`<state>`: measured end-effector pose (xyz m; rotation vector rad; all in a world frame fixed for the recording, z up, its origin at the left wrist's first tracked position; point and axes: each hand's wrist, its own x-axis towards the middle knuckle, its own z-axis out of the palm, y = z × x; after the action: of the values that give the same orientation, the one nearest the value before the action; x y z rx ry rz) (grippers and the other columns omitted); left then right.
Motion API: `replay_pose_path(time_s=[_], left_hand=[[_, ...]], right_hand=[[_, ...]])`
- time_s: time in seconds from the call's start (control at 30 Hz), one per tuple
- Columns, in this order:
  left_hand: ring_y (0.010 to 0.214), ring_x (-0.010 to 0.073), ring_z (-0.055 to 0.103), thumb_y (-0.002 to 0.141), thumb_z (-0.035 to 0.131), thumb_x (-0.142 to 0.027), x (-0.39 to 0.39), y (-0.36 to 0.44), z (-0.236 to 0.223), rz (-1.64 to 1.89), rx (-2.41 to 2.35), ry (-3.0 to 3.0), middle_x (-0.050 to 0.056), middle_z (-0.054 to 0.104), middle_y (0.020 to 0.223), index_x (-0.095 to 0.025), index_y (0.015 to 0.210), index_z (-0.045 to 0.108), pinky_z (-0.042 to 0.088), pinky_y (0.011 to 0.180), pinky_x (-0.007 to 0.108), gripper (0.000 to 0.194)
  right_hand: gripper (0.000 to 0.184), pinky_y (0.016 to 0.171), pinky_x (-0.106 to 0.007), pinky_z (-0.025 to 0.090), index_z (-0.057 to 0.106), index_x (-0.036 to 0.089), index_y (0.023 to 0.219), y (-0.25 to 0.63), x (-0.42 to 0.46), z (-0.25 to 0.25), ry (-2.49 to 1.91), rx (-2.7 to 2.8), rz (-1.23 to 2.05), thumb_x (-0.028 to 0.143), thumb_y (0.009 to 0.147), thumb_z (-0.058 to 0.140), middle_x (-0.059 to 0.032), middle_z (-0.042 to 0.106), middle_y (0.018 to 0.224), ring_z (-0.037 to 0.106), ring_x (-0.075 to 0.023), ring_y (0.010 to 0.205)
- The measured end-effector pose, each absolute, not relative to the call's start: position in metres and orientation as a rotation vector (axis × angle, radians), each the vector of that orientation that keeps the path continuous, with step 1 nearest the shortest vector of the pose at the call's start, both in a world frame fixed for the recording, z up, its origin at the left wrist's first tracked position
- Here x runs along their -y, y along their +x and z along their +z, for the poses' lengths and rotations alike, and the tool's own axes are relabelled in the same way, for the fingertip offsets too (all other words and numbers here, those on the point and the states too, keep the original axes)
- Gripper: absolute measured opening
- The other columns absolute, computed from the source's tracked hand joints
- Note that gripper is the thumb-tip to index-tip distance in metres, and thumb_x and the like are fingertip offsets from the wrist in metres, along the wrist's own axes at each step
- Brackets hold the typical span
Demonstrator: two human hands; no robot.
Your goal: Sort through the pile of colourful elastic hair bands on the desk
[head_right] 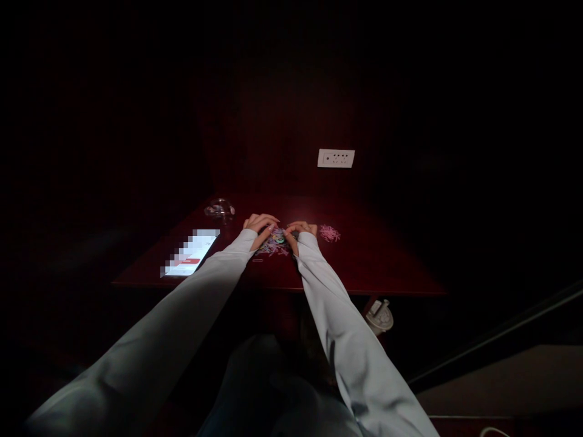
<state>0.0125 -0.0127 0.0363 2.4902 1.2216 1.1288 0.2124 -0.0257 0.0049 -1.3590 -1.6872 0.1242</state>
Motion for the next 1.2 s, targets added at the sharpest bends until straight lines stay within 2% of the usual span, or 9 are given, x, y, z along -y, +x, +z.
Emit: replay_pose_path(time_s=[0.07, 0.17, 0.23, 0.3, 0.4, 0.53, 0.7, 0.97, 1.2], left_hand=[[0.121, 0.0241, 0.053, 0.105, 0.047, -0.033, 0.011, 0.012, 0.034, 1.116, -1.223, 2.497, 0.001, 0.072, 0.132, -0.026, 0.102, 0.073, 0.038, 0.107, 0.042, 0.027], [0.123, 0.0265, 0.052, 0.096, 0.065, -0.038, 0.008, 0.012, 0.03, 1.051, -1.19, 2.535, 0.002, 0.069, 0.136, -0.028, 0.107, 0.073, 0.04, 0.106, 0.042, 0.017], [0.123, 0.0281, 0.053, 0.084, 0.078, -0.039, 0.005, 0.012, 0.027, 0.98, -1.183, 2.553, 0.003, 0.068, 0.138, -0.029, 0.114, 0.072, 0.043, 0.106, 0.043, 0.032], [0.121, 0.0283, 0.055, 0.078, 0.083, -0.038, 0.001, 0.012, 0.023, 0.913, -1.187, 2.547, 0.004, 0.07, 0.132, -0.029, 0.116, 0.071, 0.046, 0.106, 0.043, 0.041], [0.113, 0.0264, 0.06, 0.079, 0.081, -0.035, -0.007, 0.011, 0.019, 0.875, -1.173, 2.518, 0.004, 0.073, 0.119, -0.028, 0.111, 0.072, 0.05, 0.104, 0.041, 0.034], [0.107, 0.0244, 0.065, 0.082, 0.074, -0.031, -0.015, 0.009, 0.017, 0.934, -1.137, 2.481, 0.004, 0.074, 0.111, -0.026, 0.106, 0.073, 0.054, 0.102, 0.039, 0.025], [0.101, 0.023, 0.071, 0.081, 0.069, -0.021, -0.018, 0.009, 0.019, 1.03, -1.146, 2.379, 0.005, 0.077, 0.106, -0.023, 0.099, 0.073, 0.058, 0.097, 0.038, 0.018], [0.1, 0.0241, 0.074, 0.084, 0.068, -0.022, -0.02, 0.01, 0.018, 1.174, -1.212, 2.23, 0.004, 0.08, 0.104, -0.023, 0.099, 0.072, 0.061, 0.096, 0.041, 0.015], [0.104, 0.0243, 0.073, 0.084, 0.067, -0.019, -0.015, 0.009, 0.022, 1.187, -1.197, 2.228, 0.005, 0.079, 0.108, -0.024, 0.097, 0.071, 0.059, 0.099, 0.04, 0.015]], right_hand=[[0.023, 0.102, -0.044, 0.036, 0.075, 0.024, 0.089, 0.215, 0.025, 0.004, -1.383, 1.703, 0.105, 0.044, 0.095, 0.064, -0.0077, 0.072, 0.116, 0.052, -0.0282, 0.115], [0.024, 0.101, -0.044, 0.038, 0.076, 0.024, 0.093, 0.217, 0.027, 0.004, -1.443, 1.775, 0.042, 0.044, 0.096, 0.062, -0.0081, 0.072, 0.112, 0.053, -0.0284, 0.112], [0.024, 0.098, -0.043, 0.039, 0.077, 0.025, 0.094, 0.217, 0.03, 0.004, -1.457, 1.844, -0.01, 0.042, 0.097, 0.06, -0.0082, 0.073, 0.11, 0.052, -0.0289, 0.111], [0.023, 0.095, -0.042, 0.041, 0.077, 0.026, 0.095, 0.216, 0.032, 0.004, -1.461, 1.882, -0.051, 0.039, 0.097, 0.058, -0.0085, 0.072, 0.109, 0.052, -0.0292, 0.11], [0.024, 0.093, -0.041, 0.042, 0.078, 0.026, 0.099, 0.215, 0.034, 0.006, -1.49, 1.873, -0.07, 0.038, 0.097, 0.057, -0.0092, 0.072, 0.108, 0.052, -0.0296, 0.109], [0.025, 0.094, -0.041, 0.041, 0.078, 0.026, 0.101, 0.216, 0.035, 0.011, -1.523, 1.844, -0.064, 0.038, 0.096, 0.057, -0.0095, 0.071, 0.107, 0.051, -0.0308, 0.111], [0.023, 0.093, -0.04, 0.041, 0.077, 0.026, 0.106, 0.215, 0.04, 0.017, -1.52, 1.865, -0.067, 0.039, 0.091, 0.065, -0.0085, 0.07, 0.108, 0.051, -0.0303, 0.11], [0.02, 0.091, -0.041, 0.041, 0.08, 0.029, 0.099, 0.21, 0.041, 0.009, -1.56, 1.915, -0.052, 0.04, 0.082, 0.079, -0.0074, 0.07, 0.11, 0.05, -0.0303, 0.108], [0.021, 0.095, -0.042, 0.041, 0.081, 0.028, 0.097, 0.214, 0.032, 0.005, -1.522, 1.802, -0.027, 0.042, 0.091, 0.066, -0.0077, 0.073, 0.103, 0.055, -0.0276, 0.104]])
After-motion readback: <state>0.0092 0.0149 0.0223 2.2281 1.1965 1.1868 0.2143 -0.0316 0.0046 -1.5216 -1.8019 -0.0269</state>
